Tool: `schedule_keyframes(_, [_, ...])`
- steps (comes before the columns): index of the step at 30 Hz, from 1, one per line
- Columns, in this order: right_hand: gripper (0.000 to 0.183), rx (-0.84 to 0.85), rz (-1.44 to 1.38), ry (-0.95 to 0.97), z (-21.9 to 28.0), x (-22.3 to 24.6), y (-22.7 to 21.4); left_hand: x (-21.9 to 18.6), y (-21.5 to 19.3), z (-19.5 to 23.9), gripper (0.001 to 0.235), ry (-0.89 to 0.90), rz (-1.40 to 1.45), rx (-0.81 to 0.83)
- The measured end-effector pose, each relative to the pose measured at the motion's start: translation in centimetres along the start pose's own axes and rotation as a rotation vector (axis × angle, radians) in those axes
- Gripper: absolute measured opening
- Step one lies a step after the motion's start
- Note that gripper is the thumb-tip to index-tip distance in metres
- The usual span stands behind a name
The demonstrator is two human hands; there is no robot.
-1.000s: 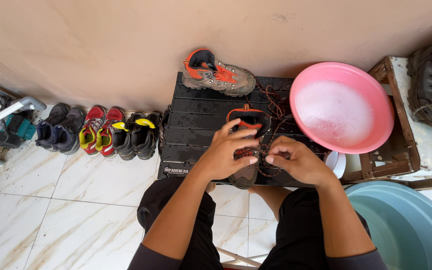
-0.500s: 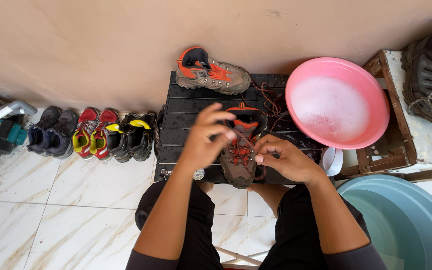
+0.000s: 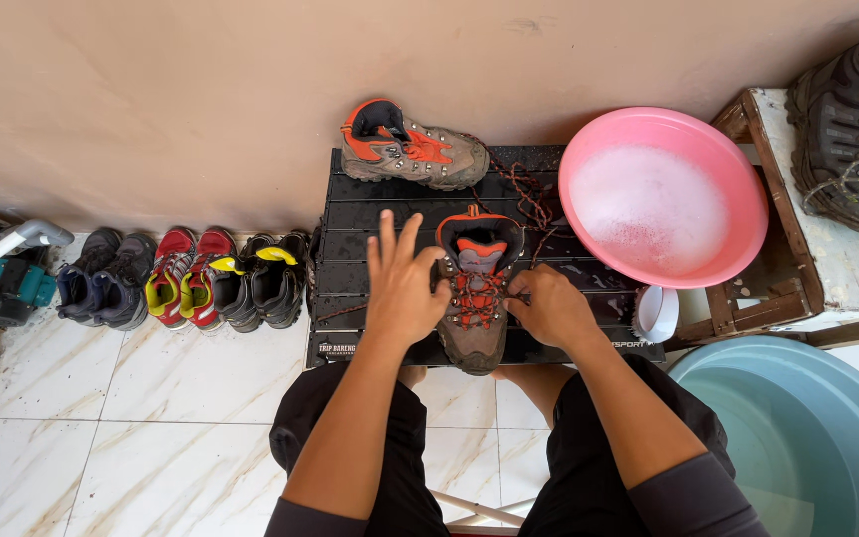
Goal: The person sits on the floor and threads a new orange lace through the eyelets of a brown hiking boot. They pull the lace through each eyelet from the bottom up, adjusting the tension as they go.
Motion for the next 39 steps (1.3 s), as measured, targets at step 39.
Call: schedule_keyframes(39, [0.053,0.399,-0.084,0.145,3.1,-1.7,-6.0,3.6,3.9,1.1,0.023,-0.19,-0.008,0.286])
Point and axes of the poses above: each hand's wrist, its own z-axis away from the middle knuckle, its own y-axis out of the palm, x = y × z, the point moved 7 cm from there along -z, towards the middle knuckle, and after that the axes turned 6 degrees about y, right-handed, at the moved point
